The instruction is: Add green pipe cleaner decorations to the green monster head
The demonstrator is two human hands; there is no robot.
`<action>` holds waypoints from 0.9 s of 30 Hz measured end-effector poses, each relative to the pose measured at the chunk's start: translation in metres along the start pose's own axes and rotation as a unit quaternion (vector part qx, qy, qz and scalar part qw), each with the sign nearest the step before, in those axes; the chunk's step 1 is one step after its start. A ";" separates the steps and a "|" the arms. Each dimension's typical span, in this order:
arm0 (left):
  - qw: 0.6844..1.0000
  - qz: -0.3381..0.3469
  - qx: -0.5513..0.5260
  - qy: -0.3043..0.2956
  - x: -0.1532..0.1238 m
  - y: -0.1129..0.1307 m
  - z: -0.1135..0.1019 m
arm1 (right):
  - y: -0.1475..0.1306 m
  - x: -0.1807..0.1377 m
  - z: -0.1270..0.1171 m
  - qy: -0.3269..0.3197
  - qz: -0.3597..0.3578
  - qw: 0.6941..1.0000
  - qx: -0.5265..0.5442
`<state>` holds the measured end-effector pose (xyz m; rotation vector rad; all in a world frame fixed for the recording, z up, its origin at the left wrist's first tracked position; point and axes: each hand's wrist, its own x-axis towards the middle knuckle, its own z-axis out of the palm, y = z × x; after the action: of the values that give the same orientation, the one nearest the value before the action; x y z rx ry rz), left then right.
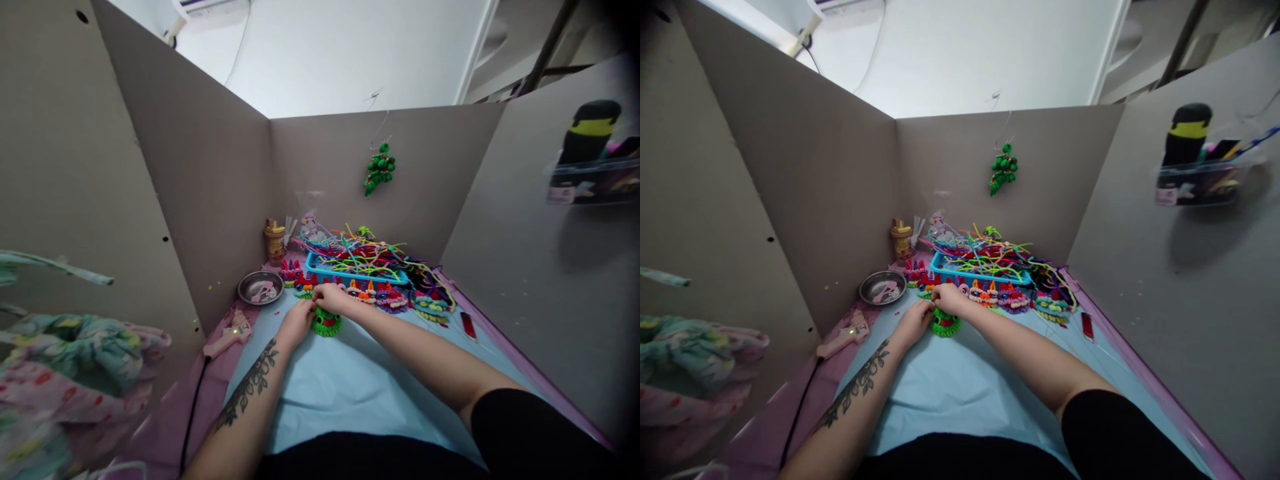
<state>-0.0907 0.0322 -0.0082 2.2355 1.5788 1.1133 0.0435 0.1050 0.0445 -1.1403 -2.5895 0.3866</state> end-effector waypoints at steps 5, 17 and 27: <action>1.000 -0.004 -0.023 0.004 0.001 0.001 -0.002 | 0.002 0.001 0.001 -0.003 -0.001 1.000 0.005; 0.992 -0.097 -0.079 0.023 0.001 -0.017 0.001 | 0.005 0.004 -0.007 -0.002 0.026 0.999 0.041; 0.995 -0.048 -0.078 0.032 0.003 -0.008 -0.005 | 0.011 0.001 -0.010 -0.009 0.031 0.998 0.058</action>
<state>-0.0995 0.0363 -0.0074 2.0213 1.5468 1.2454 0.0536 0.1141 0.0505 -1.1825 -2.5159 0.5566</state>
